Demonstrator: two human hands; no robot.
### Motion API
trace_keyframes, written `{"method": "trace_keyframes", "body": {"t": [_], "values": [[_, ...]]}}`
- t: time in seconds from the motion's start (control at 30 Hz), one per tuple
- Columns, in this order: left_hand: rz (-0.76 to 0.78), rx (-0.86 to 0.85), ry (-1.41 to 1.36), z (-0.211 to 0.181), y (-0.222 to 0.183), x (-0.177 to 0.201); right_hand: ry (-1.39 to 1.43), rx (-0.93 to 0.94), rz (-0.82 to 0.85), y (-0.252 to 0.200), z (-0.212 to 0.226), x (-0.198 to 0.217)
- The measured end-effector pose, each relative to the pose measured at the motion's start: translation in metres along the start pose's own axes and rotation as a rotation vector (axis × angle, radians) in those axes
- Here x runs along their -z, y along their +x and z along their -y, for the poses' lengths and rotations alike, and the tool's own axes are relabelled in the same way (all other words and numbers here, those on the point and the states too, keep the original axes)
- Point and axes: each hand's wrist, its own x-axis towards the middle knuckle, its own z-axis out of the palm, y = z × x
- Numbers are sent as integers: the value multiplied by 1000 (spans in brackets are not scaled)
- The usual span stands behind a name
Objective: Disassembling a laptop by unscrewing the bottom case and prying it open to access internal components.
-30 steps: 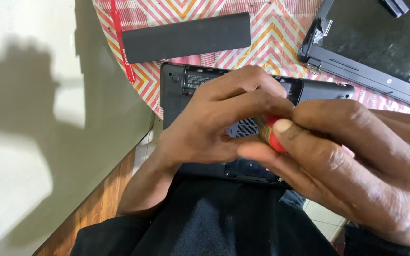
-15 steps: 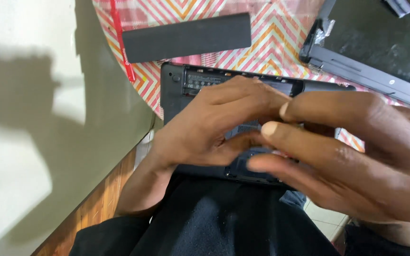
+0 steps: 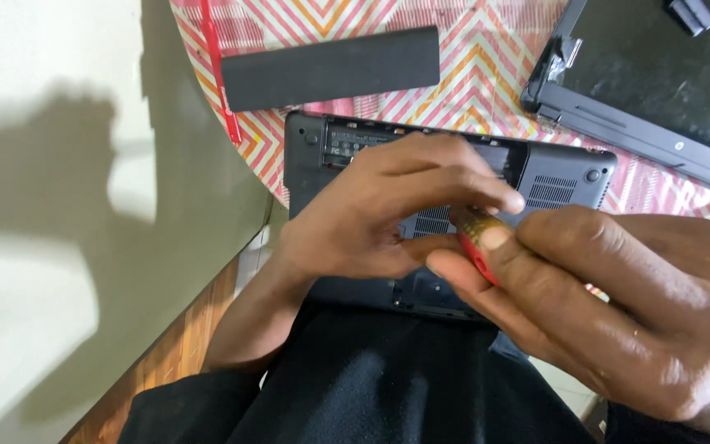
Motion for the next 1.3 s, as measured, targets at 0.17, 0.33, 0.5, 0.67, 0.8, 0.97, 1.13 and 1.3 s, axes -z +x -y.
{"method": "trace_keyframes", "body": {"t": [0.17, 0.33, 0.5, 0.67, 0.8, 0.97, 1.13, 1.3], "values": [[-68, -50, 131, -4, -9, -5, -48, -72, -25, 17, 34, -38], [-664, 33, -915, 9, -61, 13, 257, -235, -535, 39, -3, -71], [-1003, 203, -322, -24, -72, 67, 219, -227, -213, 82, -48, -140], [-1033, 499, 384, -1, -101, 80, 249, -174, -55, 107, -56, -153], [-948, 761, 473, 6, -102, 72, 336, -191, -47, 100, -66, -162], [-884, 703, 338, 10, -96, 61, 448, -199, -84, 68, -58, -138], [-764, 637, 358, 10, -81, 53, 491, -366, -132, 16, -51, -119], [-608, 640, 352, 13, -66, 46, 550, -457, -114, -8, -41, -120]]}}
